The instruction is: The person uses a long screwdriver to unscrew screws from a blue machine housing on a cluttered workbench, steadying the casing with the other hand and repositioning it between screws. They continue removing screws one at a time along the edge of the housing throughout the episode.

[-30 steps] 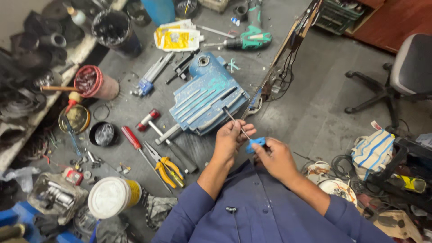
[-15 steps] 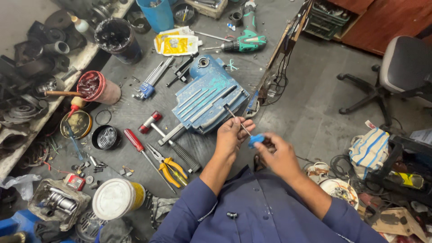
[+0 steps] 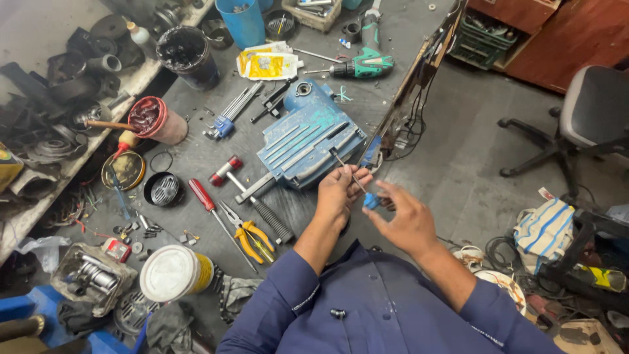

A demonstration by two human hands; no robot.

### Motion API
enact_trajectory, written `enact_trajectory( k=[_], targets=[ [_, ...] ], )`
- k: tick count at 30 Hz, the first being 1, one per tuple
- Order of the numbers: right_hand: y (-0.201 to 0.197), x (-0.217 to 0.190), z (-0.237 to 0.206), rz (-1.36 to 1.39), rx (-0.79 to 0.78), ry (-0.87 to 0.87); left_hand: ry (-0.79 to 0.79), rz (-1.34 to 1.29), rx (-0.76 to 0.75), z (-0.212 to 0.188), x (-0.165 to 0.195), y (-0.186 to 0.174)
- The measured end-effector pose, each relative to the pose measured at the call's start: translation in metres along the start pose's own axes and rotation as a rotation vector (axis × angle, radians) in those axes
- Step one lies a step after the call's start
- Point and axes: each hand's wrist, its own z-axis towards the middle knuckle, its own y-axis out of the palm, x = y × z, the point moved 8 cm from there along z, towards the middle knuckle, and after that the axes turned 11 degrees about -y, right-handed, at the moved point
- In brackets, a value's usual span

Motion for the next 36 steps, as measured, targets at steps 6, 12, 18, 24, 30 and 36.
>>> enact_trajectory(
  k=[6,12,18,24,30,36],
  targets=[
    [0.073,0.082,-0.019,1.347,-0.079,0.859,-0.077,0.15,-0.106,-0.013,-0.013,0.013],
    [0.045,0.081,-0.001,0.621,-0.206,0.462,0.069,0.183,0.05,-0.013,-0.018,0.009],
    [0.034,0.089,0.004,0.499,-0.235,0.275,0.185,0.173,0.178,-0.019,-0.021,0.003],
    [0.059,0.103,-0.006,0.878,-0.291,0.598,0.121,0.06,0.165,-0.014,-0.02,0.0],
    [-0.013,0.025,0.018,-0.102,-0.117,-0.128,0.067,0.065,0.128,-0.01,-0.019,0.0],
    [0.052,0.081,-0.009,0.504,-0.275,0.437,0.011,0.059,0.097,-0.007,-0.017,-0.003]
  ],
)
